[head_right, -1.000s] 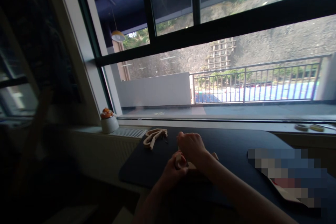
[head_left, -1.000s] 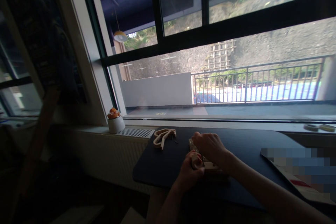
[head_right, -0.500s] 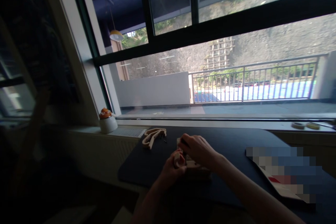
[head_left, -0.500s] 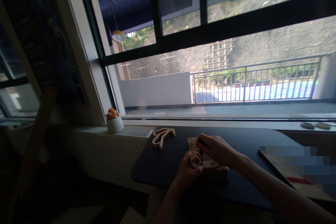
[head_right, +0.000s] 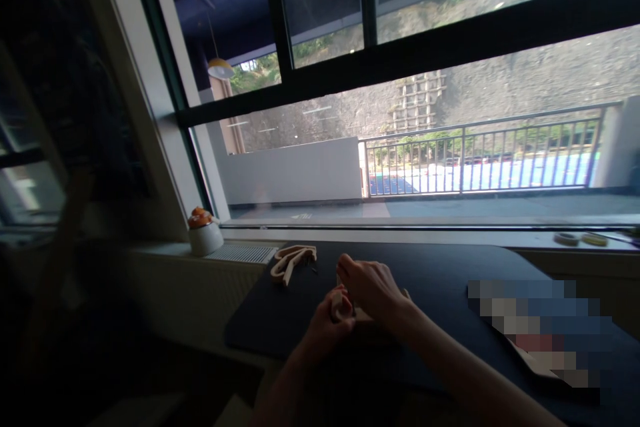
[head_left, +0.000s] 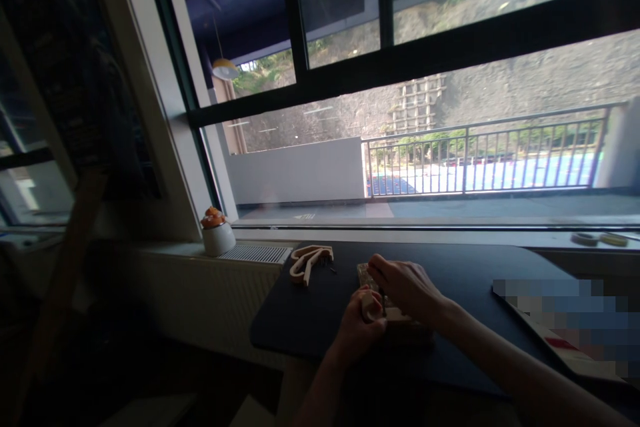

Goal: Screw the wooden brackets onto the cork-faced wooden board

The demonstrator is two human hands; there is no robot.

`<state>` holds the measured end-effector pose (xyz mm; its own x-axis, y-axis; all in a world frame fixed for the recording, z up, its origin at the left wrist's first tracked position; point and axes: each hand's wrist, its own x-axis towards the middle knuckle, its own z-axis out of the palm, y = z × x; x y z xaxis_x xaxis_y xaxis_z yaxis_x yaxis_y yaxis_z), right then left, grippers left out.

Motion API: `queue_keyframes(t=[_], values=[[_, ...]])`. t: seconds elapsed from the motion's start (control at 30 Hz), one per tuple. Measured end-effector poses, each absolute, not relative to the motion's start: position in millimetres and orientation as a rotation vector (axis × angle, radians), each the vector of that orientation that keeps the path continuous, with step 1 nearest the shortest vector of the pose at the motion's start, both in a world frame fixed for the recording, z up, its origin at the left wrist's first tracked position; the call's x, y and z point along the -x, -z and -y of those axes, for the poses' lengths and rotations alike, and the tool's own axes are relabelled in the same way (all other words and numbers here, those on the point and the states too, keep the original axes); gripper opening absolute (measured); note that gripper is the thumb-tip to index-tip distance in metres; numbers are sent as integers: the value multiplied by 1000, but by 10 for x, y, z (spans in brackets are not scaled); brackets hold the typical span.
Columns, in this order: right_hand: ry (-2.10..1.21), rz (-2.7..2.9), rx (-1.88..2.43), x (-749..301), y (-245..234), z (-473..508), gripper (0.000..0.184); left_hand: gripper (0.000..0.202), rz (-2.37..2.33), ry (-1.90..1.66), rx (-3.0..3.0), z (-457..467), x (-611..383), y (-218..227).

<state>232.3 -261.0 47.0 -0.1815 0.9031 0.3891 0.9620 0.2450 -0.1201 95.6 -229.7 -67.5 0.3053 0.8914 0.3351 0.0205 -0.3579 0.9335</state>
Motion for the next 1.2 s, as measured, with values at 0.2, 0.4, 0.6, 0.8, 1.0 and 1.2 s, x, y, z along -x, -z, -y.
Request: queue_keyframes(t=[0.2, 0.4, 0.6, 0.8, 1.0, 1.2], values=[[62, 2275, 1523, -2404, -516, 2698, 25, 36, -832, -1194, -1638, 2324, -950, 636], [-47, 2284, 1430, -2490, -545, 2684, 30, 33, -826, -1205, -1655, 2284, -947, 699], [-122, 2289, 1372, -2509, -569, 2707, 28, 36, -833, -1210, -1660, 2268, -955, 714], [-225, 2324, 1279, -2475, -566, 2742, 26, 39, -841, -1190, -1627, 2293, -942, 690], [-227, 2263, 1314, -2536, -511, 2599, 31, 42, -844, -1194, -1602, 2280, -932, 719], [-66, 2153, 1451, -2471, -488, 2546, 32, 40, -834, -1188, -1594, 2289, -944, 705]])
